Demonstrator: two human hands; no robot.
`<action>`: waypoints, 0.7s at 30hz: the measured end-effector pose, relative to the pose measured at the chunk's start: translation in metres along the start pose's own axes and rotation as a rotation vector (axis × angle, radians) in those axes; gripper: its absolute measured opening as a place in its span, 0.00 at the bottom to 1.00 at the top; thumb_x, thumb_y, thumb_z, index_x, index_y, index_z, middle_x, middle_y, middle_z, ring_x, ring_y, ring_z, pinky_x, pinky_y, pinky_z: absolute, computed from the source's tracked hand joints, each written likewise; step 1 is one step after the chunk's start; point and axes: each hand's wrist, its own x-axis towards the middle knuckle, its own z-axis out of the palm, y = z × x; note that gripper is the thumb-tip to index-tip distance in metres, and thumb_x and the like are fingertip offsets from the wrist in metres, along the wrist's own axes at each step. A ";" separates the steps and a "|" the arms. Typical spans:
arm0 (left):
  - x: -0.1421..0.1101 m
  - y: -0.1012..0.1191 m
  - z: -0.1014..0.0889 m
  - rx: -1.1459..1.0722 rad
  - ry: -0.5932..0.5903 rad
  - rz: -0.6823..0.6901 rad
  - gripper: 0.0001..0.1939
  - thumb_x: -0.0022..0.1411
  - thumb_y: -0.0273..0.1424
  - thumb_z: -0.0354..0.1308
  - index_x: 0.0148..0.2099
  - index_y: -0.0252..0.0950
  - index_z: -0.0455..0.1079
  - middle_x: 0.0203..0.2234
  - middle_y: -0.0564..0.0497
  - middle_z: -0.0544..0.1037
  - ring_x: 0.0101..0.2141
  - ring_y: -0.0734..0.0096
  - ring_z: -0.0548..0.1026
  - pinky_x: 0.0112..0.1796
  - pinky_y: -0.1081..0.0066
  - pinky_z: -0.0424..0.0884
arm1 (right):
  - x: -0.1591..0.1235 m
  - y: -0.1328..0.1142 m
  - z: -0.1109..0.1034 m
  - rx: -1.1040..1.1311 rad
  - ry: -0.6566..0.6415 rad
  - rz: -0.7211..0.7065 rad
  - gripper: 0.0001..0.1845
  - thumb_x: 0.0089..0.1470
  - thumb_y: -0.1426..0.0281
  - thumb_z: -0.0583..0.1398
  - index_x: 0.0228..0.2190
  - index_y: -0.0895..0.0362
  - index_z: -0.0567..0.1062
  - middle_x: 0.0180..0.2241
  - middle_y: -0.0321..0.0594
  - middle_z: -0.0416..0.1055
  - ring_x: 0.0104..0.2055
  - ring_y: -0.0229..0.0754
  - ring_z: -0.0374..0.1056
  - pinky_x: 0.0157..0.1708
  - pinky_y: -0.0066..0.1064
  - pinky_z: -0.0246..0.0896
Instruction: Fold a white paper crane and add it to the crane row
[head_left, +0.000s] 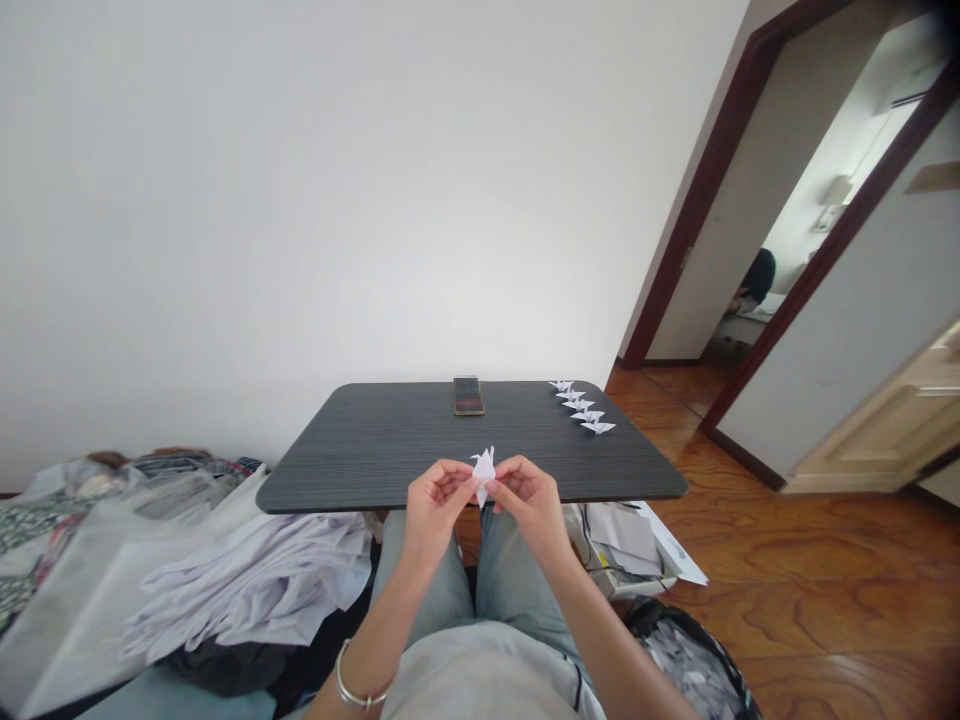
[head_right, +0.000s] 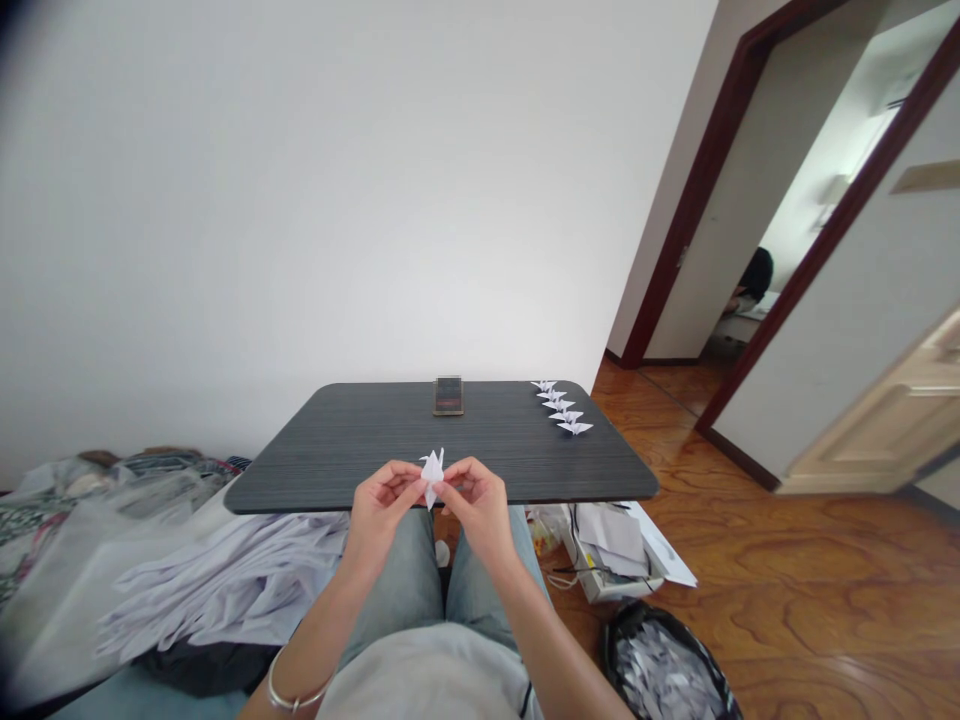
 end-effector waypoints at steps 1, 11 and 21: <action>0.000 0.000 0.000 -0.008 -0.005 -0.008 0.10 0.48 0.33 0.66 0.31 0.33 0.70 0.24 0.53 0.77 0.26 0.75 0.74 0.29 0.76 0.71 | 0.000 0.000 0.000 0.008 0.003 0.004 0.14 0.40 0.62 0.69 0.25 0.57 0.73 0.23 0.35 0.70 0.23 0.34 0.65 0.19 0.22 0.61; 0.001 0.001 -0.004 -0.016 -0.066 -0.071 0.08 0.48 0.32 0.66 0.29 0.33 0.73 0.25 0.51 0.78 0.27 0.72 0.75 0.33 0.71 0.72 | -0.001 -0.001 0.000 0.050 -0.031 0.004 0.10 0.42 0.64 0.68 0.24 0.56 0.74 0.22 0.34 0.71 0.23 0.35 0.66 0.24 0.27 0.65; 0.000 0.006 -0.001 -0.065 -0.087 -0.112 0.05 0.46 0.29 0.66 0.26 0.34 0.75 0.21 0.54 0.76 0.25 0.73 0.74 0.33 0.72 0.72 | -0.002 0.001 -0.001 0.087 -0.047 -0.043 0.02 0.44 0.70 0.64 0.24 0.54 0.75 0.23 0.34 0.71 0.25 0.35 0.66 0.26 0.26 0.64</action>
